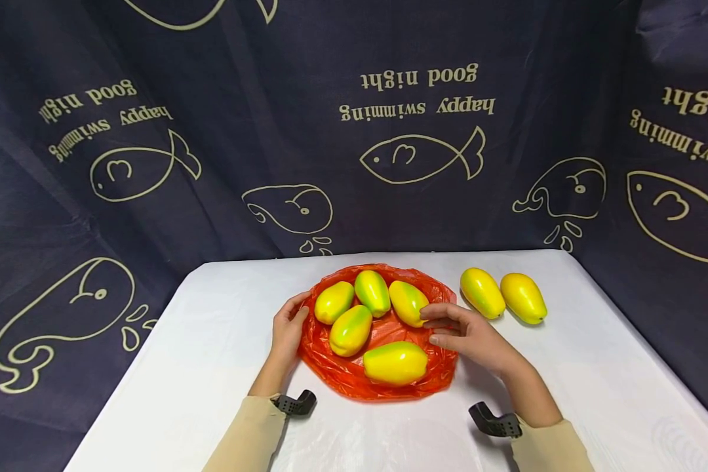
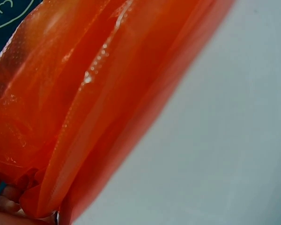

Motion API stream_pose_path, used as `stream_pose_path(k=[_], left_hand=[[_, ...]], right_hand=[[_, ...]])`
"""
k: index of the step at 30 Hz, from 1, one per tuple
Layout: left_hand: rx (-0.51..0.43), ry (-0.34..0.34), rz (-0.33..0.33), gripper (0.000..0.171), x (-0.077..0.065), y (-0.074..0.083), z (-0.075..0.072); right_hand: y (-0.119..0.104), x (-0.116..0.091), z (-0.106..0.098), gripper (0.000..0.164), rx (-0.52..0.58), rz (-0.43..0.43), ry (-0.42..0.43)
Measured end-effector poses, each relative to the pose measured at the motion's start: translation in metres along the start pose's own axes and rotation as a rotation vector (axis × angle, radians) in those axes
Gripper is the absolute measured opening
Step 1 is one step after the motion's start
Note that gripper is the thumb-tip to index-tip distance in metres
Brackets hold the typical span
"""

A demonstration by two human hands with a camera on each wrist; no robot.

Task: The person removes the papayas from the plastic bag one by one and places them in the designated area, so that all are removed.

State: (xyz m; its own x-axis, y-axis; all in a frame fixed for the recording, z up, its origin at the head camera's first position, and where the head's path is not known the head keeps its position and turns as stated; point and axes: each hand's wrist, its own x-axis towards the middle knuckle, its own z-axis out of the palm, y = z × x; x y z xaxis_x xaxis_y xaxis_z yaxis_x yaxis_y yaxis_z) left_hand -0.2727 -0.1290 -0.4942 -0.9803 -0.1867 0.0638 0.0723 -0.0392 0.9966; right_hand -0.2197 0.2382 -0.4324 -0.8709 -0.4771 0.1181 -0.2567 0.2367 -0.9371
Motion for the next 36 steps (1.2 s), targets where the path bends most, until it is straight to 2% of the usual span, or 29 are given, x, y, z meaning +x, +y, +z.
stream_pose_path(k=[10, 15, 24, 28, 30, 36], left_hand=[[-0.004, -0.005, -0.014, 0.033, -0.001, -0.001, 0.000], [0.006, 0.011, 0.009, 0.033, 0.000, -0.001, 0.000], [0.020, 0.006, 0.015, 0.033, 0.001, 0.001, 0.002], [0.022, -0.004, 0.008, 0.033, 0.001, 0.001, 0.001], [0.031, -0.012, -0.004, 0.034, -0.002, 0.008, 0.000], [0.047, 0.004, 0.010, 0.032, -0.002, 0.005, 0.000]], right_hand=[[-0.001, 0.007, 0.011, 0.047, 0.032, 0.026, -0.131], [0.000, 0.014, 0.019, 0.050, 0.000, 0.063, -0.194], [0.004, 0.017, 0.032, 0.051, -0.136, 0.093, -0.213], [0.005, 0.018, 0.034, 0.051, -0.148, 0.103, -0.226], [0.006, 0.019, 0.035, 0.051, -0.148, 0.111, -0.232], [0.007, 0.019, 0.037, 0.049, -0.143, 0.115, -0.250]])
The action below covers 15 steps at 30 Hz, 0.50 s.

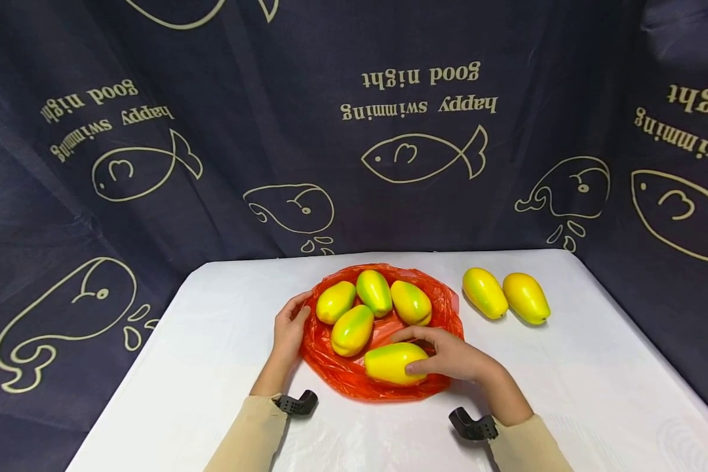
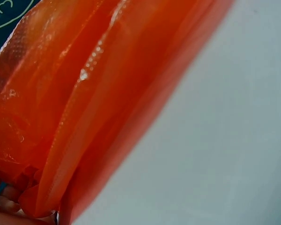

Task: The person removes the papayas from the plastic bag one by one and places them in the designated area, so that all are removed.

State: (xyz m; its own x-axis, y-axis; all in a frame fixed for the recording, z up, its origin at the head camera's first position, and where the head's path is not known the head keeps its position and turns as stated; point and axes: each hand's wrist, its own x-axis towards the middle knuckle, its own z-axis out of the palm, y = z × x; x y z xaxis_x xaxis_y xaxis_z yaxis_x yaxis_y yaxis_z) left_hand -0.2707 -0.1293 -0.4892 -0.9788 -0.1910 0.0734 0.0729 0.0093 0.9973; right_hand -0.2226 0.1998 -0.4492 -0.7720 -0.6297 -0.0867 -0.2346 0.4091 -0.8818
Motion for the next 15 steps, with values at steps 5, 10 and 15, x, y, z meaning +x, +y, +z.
stream_pose_path(k=[5, 10, 15], left_hand=[[-0.007, 0.006, 0.006, 0.032, 0.0015, -0.0037, 0.0002], [-0.014, 0.006, -0.014, 0.033, 0.0023, -0.0044, 0.0007], [-0.009, -0.006, -0.031, 0.034, 0.0017, -0.0005, 0.0000]], right_hand=[[0.0006, 0.0001, 0.0007, 0.049, -0.006, -0.002, 0.003], [-0.0003, -0.0011, 0.0010, 0.048, 0.003, 0.010, 0.005], [-0.0006, -0.0010, 0.0013, 0.047, 0.016, 0.017, 0.001]])
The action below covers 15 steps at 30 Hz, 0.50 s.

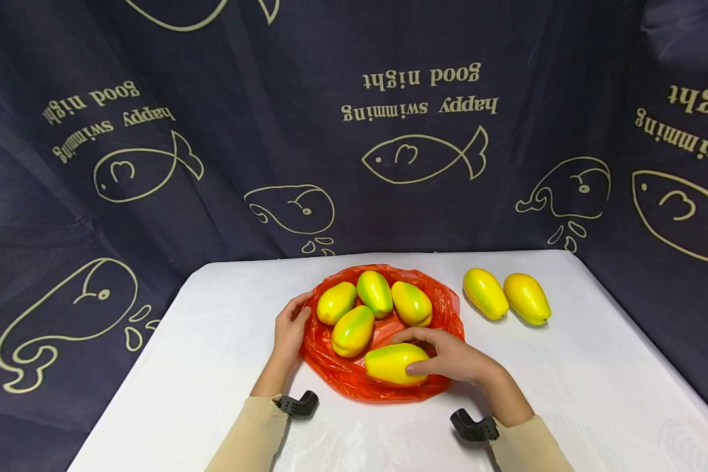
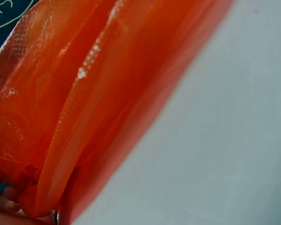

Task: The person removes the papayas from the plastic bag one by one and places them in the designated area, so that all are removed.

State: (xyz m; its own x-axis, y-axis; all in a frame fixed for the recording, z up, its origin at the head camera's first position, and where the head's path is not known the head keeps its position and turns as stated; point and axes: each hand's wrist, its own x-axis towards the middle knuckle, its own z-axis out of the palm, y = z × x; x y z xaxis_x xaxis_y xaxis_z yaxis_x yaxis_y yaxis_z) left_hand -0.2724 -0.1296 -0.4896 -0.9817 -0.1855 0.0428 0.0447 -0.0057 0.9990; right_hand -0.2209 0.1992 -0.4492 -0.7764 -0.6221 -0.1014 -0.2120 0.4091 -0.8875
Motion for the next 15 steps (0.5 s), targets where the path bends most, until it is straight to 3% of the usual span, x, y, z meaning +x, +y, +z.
stream_pose_path(k=[7, 10, 15], left_hand=[[0.010, -0.013, 0.005, 0.034, -0.019, 0.032, 0.000], [0.016, -0.012, 0.004, 0.034, -0.019, 0.032, 0.000], [-0.004, -0.012, -0.003, 0.035, -0.005, 0.010, 0.000]], right_hand=[[0.001, 0.001, 0.000, 0.047, -0.005, -0.021, 0.004], [0.001, 0.001, 0.001, 0.047, -0.006, -0.020, 0.009], [0.002, 0.001, 0.001, 0.047, 0.001, -0.004, 0.017]])
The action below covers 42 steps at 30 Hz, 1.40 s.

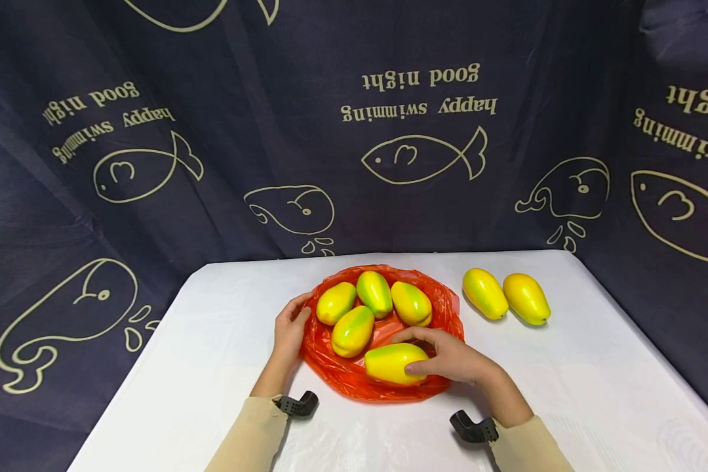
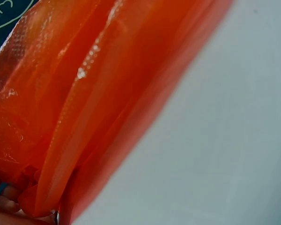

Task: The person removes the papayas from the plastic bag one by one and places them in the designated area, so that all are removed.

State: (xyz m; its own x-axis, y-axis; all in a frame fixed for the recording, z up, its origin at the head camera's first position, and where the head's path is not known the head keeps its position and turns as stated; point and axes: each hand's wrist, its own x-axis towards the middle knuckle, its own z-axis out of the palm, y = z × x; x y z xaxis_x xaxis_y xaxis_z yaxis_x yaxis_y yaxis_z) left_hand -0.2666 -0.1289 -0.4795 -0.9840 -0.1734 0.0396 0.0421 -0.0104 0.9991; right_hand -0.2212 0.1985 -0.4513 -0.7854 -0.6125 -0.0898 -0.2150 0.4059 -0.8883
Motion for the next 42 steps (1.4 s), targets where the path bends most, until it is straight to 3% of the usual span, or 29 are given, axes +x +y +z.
stream_pose_path(k=[5, 21, 42], left_hand=[[0.002, 0.013, 0.023, 0.034, 0.008, -0.013, 0.001], [0.016, 0.019, 0.027, 0.032, 0.006, -0.015, 0.002], [0.020, 0.004, -0.003, 0.034, 0.007, -0.012, 0.000]], right_hand=[[-0.001, 0.000, 0.000, 0.044, -0.011, -0.004, 0.025], [-0.012, 0.001, -0.001, 0.047, 0.001, -0.020, 0.166], [-0.018, -0.004, -0.002, 0.052, -0.023, -0.060, 0.558]])
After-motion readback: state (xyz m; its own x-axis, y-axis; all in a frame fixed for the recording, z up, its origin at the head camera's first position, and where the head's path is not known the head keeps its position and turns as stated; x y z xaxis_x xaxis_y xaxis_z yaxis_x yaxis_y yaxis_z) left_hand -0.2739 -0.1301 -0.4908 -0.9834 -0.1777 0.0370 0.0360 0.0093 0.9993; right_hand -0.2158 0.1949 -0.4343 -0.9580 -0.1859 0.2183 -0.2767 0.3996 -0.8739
